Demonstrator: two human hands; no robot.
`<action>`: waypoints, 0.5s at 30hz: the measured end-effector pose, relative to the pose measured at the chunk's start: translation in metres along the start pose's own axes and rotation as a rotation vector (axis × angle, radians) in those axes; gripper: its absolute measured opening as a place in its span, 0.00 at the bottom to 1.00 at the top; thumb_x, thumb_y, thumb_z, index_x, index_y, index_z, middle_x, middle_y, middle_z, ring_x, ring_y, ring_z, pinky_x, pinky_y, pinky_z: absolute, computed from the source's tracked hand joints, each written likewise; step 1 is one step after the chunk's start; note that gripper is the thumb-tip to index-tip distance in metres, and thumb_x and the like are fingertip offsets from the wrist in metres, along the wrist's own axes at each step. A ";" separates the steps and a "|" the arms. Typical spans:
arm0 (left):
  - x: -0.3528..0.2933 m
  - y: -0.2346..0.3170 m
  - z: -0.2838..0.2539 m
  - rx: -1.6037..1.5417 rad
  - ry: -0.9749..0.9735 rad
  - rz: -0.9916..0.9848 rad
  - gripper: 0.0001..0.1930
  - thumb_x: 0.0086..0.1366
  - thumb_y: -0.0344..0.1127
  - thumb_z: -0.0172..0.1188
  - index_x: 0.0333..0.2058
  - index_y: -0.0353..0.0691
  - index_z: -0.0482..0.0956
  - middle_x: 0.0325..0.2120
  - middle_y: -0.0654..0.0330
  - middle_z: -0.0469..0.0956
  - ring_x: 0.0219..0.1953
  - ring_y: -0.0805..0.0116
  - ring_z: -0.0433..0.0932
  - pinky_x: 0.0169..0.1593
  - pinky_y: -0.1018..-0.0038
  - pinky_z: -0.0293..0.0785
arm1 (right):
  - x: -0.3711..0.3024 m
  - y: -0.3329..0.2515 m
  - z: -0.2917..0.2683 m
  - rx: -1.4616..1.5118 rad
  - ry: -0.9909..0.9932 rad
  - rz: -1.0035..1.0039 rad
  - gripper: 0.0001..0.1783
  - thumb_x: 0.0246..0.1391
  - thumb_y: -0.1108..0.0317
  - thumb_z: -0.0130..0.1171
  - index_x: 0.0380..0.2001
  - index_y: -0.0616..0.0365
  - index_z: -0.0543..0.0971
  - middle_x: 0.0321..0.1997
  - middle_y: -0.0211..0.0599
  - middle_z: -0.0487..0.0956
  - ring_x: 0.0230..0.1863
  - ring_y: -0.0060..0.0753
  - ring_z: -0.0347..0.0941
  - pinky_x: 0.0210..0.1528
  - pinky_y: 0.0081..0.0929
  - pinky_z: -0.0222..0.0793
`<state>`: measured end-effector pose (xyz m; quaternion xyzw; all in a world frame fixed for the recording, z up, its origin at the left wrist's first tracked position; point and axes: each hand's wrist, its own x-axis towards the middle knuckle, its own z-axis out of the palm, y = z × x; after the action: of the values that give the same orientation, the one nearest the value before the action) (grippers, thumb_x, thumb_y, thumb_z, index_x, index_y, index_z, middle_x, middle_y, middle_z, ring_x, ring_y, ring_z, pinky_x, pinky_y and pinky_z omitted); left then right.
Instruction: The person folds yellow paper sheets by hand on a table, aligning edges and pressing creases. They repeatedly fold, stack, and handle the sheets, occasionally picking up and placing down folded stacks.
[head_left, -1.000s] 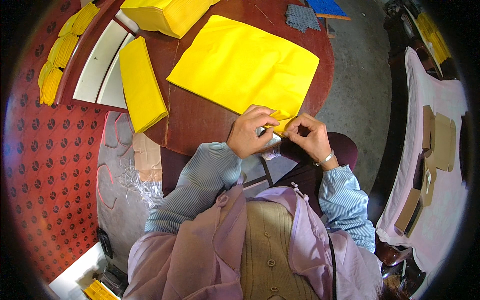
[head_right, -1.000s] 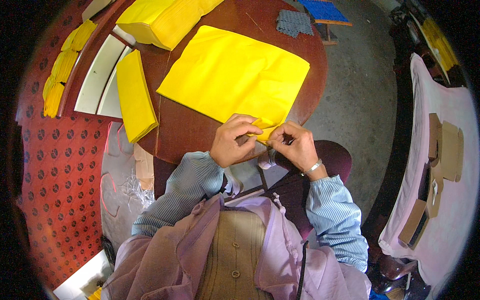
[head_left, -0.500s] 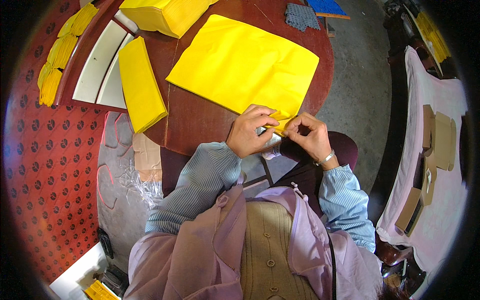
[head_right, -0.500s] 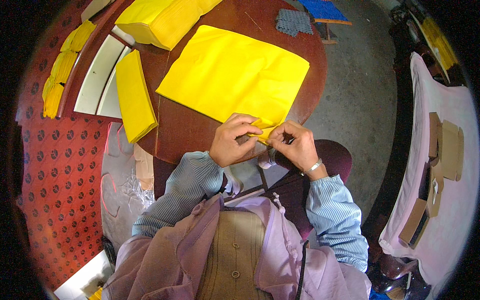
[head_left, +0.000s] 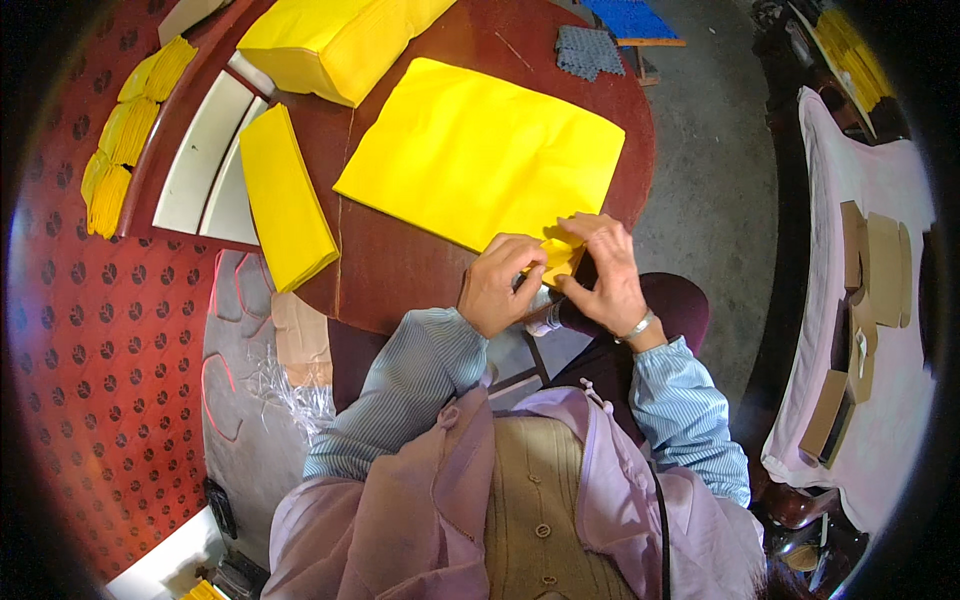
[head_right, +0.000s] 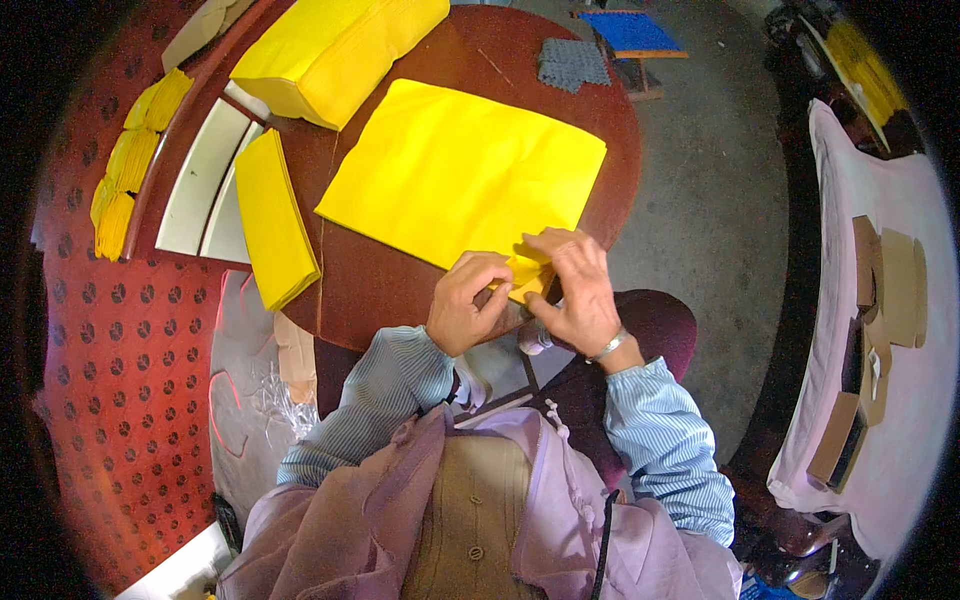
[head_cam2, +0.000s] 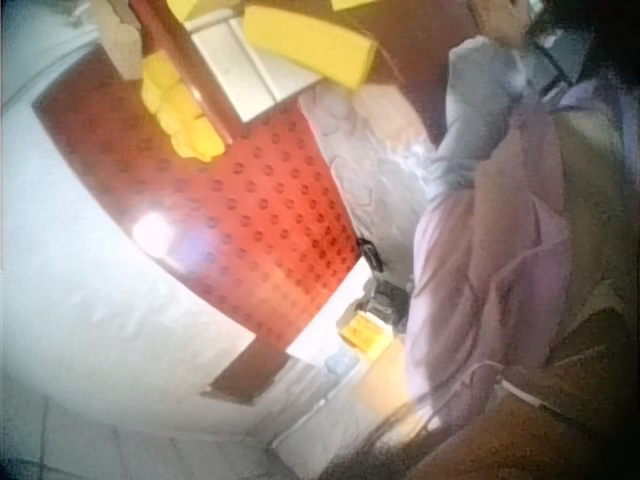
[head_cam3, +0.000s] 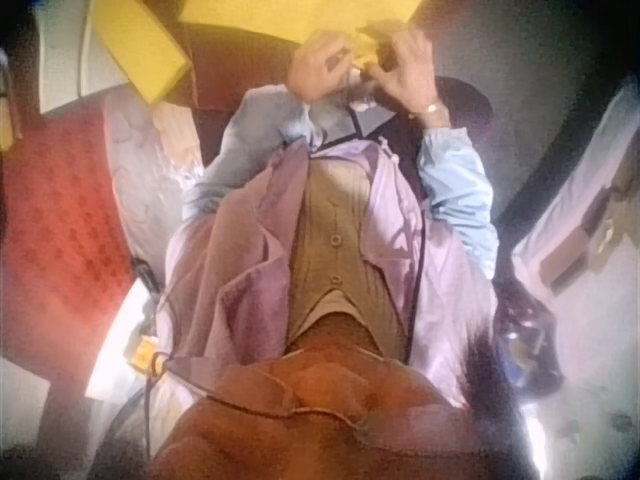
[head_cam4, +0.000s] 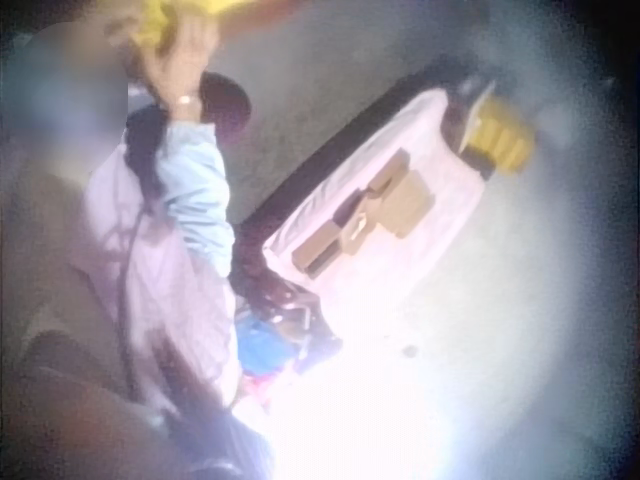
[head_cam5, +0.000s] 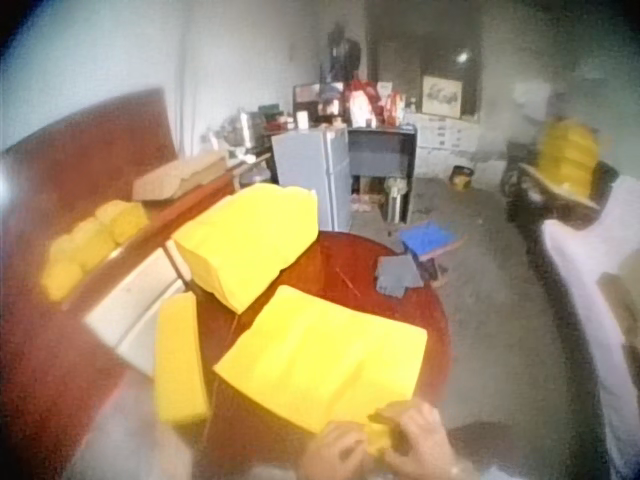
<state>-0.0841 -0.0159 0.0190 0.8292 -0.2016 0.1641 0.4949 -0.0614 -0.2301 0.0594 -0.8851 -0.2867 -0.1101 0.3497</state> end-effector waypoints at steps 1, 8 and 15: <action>-0.001 0.000 0.000 -0.003 -0.014 -0.010 0.08 0.66 0.28 0.67 0.42 0.36 0.81 0.43 0.48 0.85 0.50 0.48 0.83 0.53 0.59 0.81 | 0.002 -0.001 0.004 -0.006 -0.020 -0.010 0.35 0.46 0.67 0.73 0.61 0.54 0.79 0.58 0.44 0.81 0.66 0.50 0.72 0.75 0.54 0.60; -0.006 0.004 0.004 -0.138 -0.009 -0.177 0.13 0.69 0.27 0.63 0.50 0.34 0.75 0.47 0.45 0.82 0.50 0.47 0.85 0.54 0.61 0.82 | 0.004 0.003 0.014 -0.039 -0.031 -0.035 0.27 0.50 0.66 0.71 0.56 0.54 0.81 0.45 0.42 0.84 0.52 0.51 0.81 0.77 0.58 0.59; 0.010 0.005 -0.016 -0.150 -0.149 -0.267 0.13 0.70 0.26 0.60 0.51 0.35 0.72 0.47 0.43 0.82 0.53 0.45 0.84 0.56 0.61 0.82 | 0.007 -0.004 0.014 -0.145 -0.028 -0.082 0.26 0.47 0.65 0.75 0.51 0.50 0.82 0.45 0.37 0.83 0.53 0.44 0.80 0.76 0.57 0.58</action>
<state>-0.0793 -0.0059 0.0344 0.8193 -0.1374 0.0196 0.5563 -0.0580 -0.2146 0.0542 -0.8969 -0.3191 -0.1324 0.2760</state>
